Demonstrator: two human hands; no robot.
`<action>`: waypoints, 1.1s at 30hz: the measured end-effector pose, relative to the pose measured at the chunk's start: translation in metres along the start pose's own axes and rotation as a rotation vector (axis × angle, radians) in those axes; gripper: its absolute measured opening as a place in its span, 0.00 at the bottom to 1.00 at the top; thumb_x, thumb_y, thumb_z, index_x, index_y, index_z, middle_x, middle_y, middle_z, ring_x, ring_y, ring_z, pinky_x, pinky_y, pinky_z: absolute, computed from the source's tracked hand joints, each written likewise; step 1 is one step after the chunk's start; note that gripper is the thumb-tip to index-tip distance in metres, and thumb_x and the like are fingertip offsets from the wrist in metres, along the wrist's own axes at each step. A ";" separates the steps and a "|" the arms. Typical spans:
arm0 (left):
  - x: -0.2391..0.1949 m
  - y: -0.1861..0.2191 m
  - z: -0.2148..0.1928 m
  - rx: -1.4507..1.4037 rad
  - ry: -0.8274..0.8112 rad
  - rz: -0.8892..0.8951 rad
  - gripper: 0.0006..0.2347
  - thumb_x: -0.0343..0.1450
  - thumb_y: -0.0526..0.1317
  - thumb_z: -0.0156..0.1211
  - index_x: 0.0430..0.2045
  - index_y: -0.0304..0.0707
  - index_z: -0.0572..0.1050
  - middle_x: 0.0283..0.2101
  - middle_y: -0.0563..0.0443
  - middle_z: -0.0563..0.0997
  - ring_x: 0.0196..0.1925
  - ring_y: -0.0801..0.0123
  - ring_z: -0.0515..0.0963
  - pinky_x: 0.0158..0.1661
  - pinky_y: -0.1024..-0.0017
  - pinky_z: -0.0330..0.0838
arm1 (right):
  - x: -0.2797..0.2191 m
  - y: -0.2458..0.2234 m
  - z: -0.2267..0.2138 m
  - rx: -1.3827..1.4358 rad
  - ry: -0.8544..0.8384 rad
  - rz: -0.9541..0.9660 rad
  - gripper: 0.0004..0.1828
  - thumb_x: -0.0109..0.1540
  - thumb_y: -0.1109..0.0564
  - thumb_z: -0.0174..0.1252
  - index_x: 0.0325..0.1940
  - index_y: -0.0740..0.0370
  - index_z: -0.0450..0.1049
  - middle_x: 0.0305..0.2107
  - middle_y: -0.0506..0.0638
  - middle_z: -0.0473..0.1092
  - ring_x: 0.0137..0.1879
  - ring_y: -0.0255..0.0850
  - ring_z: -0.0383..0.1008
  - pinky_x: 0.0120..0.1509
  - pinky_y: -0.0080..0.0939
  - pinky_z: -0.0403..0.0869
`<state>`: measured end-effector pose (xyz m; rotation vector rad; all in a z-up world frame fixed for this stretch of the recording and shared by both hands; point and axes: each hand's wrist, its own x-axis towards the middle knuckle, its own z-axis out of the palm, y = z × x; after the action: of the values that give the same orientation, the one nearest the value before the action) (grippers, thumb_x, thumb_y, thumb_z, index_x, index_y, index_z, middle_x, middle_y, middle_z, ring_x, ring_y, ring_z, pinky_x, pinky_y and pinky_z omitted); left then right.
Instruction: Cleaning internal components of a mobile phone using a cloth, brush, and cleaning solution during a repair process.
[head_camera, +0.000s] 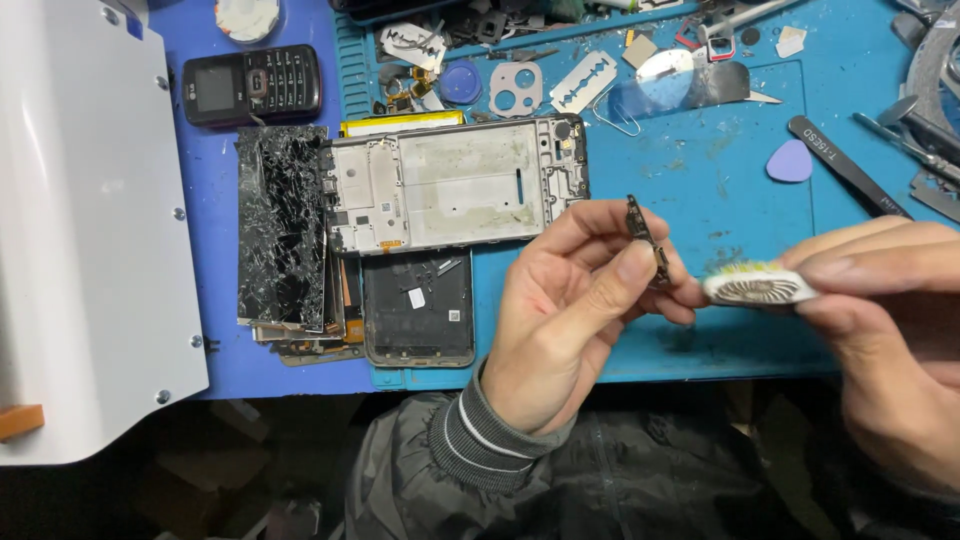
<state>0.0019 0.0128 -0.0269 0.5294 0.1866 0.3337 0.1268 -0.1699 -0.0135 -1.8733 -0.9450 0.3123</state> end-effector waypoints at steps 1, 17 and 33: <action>0.001 -0.001 -0.001 0.021 0.007 0.020 0.11 0.78 0.30 0.59 0.52 0.25 0.70 0.44 0.40 0.79 0.45 0.63 0.82 0.49 0.70 0.81 | 0.002 -0.003 0.004 0.031 0.027 -0.018 0.14 0.67 0.77 0.53 0.55 0.77 0.61 0.48 0.67 0.70 0.55 0.54 0.79 0.63 0.46 0.81; -0.008 0.027 0.041 0.809 0.154 0.121 0.21 0.68 0.27 0.64 0.58 0.28 0.74 0.31 0.52 0.81 0.32 0.76 0.78 0.40 0.81 0.77 | -0.003 0.002 -0.004 -0.174 0.196 0.157 0.21 0.71 0.73 0.60 0.66 0.80 0.65 0.47 0.68 0.70 0.44 0.51 0.74 0.48 0.44 0.76; -0.022 0.014 0.036 2.122 0.094 0.260 0.09 0.70 0.36 0.62 0.36 0.35 0.68 0.24 0.46 0.74 0.20 0.57 0.76 0.19 0.61 0.69 | -0.009 0.023 -0.020 -0.011 0.309 -0.001 0.18 0.56 0.71 0.63 0.50 0.75 0.70 0.34 0.64 0.76 0.37 0.49 0.81 0.49 0.45 0.83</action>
<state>-0.0129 -0.0008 0.0127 2.6514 0.5435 0.3058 0.1435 -0.1946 -0.0244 -1.8643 -0.7378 0.0139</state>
